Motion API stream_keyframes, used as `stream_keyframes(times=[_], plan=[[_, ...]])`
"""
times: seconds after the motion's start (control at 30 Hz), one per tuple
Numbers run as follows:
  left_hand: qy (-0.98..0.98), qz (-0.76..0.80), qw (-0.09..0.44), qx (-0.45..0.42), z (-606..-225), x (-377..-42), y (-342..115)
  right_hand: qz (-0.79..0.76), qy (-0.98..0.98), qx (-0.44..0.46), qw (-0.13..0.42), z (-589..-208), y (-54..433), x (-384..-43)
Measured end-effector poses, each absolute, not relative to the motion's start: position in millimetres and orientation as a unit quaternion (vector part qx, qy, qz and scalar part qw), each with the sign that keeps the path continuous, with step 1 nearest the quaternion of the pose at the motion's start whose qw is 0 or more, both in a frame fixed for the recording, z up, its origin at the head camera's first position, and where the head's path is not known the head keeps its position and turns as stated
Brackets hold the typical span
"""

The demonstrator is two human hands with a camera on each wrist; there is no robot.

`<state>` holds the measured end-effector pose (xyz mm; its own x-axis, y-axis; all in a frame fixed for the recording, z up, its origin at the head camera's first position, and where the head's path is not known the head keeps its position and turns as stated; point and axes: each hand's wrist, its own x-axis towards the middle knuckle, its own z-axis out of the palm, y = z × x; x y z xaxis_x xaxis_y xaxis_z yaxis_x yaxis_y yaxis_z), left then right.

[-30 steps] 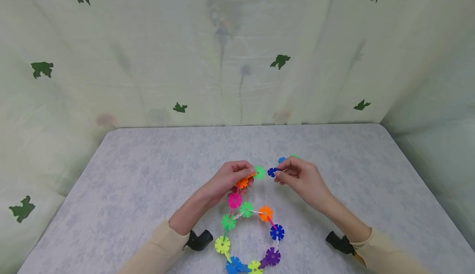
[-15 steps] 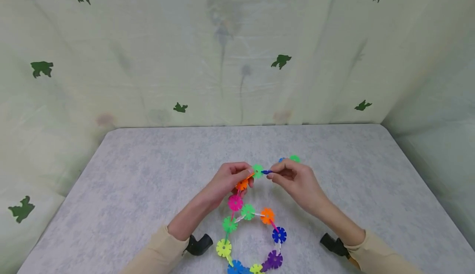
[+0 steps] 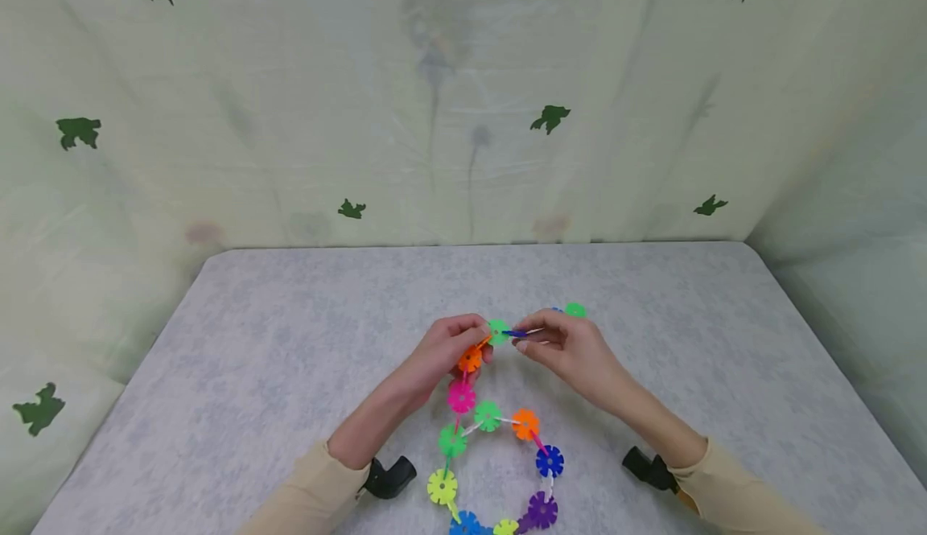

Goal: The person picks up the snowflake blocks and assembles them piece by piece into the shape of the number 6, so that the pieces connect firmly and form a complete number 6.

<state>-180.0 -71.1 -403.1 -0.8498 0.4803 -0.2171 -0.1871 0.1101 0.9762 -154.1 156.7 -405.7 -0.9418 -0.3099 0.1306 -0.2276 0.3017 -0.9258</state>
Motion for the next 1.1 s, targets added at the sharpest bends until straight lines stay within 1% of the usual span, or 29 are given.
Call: stream_keyframes(times=[0.1,0.37,0.5,0.63,0.8,0.93,1.1], plan=[[0.707,0.658,0.245,0.083,-404,-181,-72,-0.533,0.830,-0.157,0.051,-406,168,-158],[0.714,0.661,0.224,0.048,-408,-185,-74,-0.399,0.908,-0.124,0.034,-406,208,-182],[0.713,0.662,0.226,0.047,-408,-185,-73,-0.364,0.922,-0.123,0.053,-411,219,-199],[0.717,0.655,0.235,0.043,-408,-185,-72,-0.343,0.927,-0.127,0.082,-421,222,-215],[0.725,0.645,0.238,0.040,-410,-185,-72,-0.326,0.927,-0.156,0.104,-431,222,-229],[0.731,0.640,0.234,0.044,-412,-186,-73,-0.324,0.925,-0.165,0.108,-434,220,-234],[0.736,0.635,0.227,0.051,-412,-187,-72,-0.338,0.924,-0.147,0.103,-432,215,-234]])
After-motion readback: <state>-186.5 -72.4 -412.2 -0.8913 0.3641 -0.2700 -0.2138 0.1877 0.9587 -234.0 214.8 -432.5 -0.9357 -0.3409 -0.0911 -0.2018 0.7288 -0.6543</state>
